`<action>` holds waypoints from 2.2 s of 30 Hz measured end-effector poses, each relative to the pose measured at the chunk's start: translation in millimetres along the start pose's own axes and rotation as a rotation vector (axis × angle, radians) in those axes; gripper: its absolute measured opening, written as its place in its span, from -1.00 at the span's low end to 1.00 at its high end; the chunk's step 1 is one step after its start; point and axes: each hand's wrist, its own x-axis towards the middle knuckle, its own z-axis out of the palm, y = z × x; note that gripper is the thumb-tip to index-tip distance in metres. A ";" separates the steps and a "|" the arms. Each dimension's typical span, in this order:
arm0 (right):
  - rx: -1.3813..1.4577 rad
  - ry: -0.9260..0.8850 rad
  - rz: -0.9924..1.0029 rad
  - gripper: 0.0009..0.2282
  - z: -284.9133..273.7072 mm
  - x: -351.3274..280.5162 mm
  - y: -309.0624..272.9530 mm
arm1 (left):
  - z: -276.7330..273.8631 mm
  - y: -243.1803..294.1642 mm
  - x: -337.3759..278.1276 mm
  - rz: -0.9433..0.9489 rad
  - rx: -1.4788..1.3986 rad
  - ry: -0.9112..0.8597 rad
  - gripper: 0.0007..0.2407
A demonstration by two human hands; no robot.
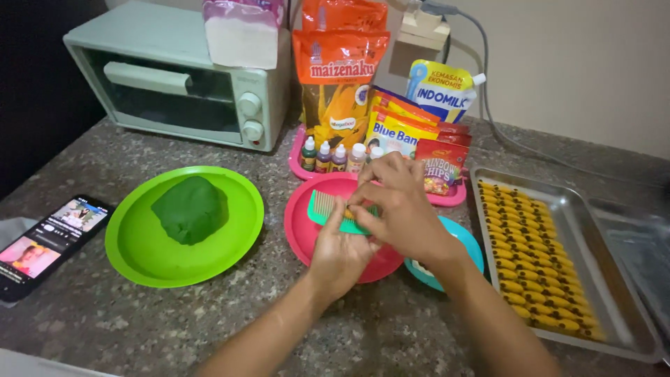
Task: Shaping and texturing small pieces of dough using a comb tool to make decorative pastries
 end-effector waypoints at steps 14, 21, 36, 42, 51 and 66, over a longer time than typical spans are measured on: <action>-0.149 -0.013 -0.096 -0.95 1.4 -6.2 -1.9 | -6.7 -1.6 -1.9 0.011 -0.067 0.014 -0.70; -0.097 0.021 -0.073 -0.98 -2.2 -10.8 -7.2 | -27.2 -2.3 11.9 0.009 -0.062 0.028 -0.69; -0.052 -0.165 0.500 -0.91 -83.6 -127.9 16.2 | 26.7 20.2 -17.7 0.077 0.036 0.006 -0.45; 0.014 -0.298 0.620 -0.93 -67.4 -145.1 26.8 | 30.5 19.9 -19.7 0.085 0.062 0.025 -0.47; -0.111 -0.469 0.635 -0.90 -53.4 -156.7 39.1 | 24.1 20.5 -17.6 0.099 0.044 0.005 -0.48; -0.180 -0.496 0.600 -0.87 -51.7 -156.2 36.9 | 27.8 18.6 -18.0 0.097 0.032 0.030 -0.46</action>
